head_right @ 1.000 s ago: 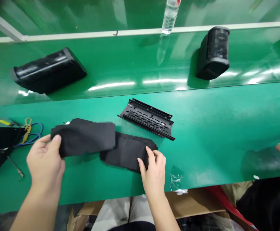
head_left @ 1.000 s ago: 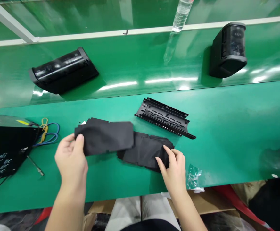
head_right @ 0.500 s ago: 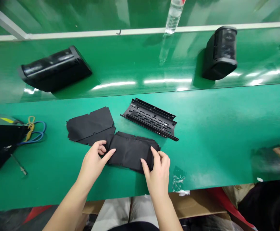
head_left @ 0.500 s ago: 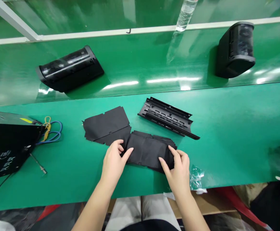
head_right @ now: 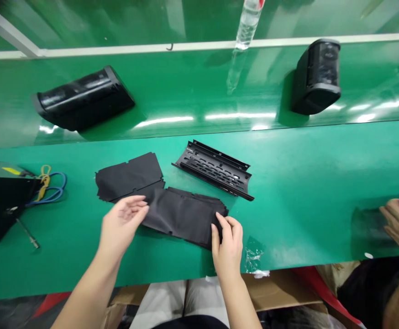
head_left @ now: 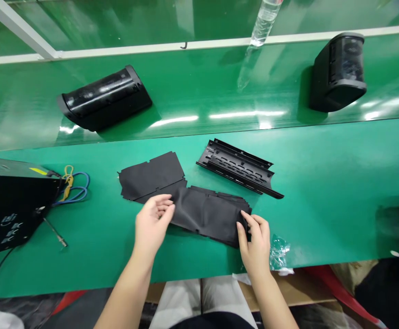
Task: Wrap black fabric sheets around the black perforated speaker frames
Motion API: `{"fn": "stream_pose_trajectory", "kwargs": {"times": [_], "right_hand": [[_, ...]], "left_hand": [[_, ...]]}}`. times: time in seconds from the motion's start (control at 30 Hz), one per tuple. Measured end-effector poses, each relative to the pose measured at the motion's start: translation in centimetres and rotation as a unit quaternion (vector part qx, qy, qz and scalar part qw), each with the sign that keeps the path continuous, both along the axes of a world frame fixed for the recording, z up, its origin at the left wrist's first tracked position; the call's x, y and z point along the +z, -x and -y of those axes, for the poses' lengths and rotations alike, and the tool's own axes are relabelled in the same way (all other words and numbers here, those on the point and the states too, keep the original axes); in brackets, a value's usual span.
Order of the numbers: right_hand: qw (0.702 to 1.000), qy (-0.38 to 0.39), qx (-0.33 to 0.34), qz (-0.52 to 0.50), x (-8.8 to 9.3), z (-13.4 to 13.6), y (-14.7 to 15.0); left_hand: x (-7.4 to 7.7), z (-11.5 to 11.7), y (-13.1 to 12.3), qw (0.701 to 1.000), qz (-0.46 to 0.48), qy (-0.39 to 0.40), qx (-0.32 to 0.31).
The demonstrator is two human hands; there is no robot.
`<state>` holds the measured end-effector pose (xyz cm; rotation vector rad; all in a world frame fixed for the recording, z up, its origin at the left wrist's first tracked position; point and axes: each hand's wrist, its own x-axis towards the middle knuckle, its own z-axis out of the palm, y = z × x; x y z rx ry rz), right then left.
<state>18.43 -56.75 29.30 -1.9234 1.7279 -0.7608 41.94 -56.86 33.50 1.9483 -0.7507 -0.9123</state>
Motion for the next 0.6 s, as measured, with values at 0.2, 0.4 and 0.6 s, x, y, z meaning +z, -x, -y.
{"fn": "stream_pose_trajectory", "kwargs": {"times": [0.2, 0.4, 0.6], "right_hand": [[1.0, 0.008, 0.002, 0.009, -0.2, 0.1, 0.1], [1.0, 0.003, -0.006, 0.018, -0.2, 0.0, 0.1], [0.997, -0.054, -0.058, -0.026, 0.9, 0.5, -0.2]], "left_hand": [[-0.2, 1.7, -5.6, 0.964, 0.204, 0.071, 0.154], [0.9, 1.1, -2.9, 0.911, 0.41, 0.032, -0.034], [0.1, -0.8, 3.4, 0.856, 0.373, 0.013, -0.358]]}}
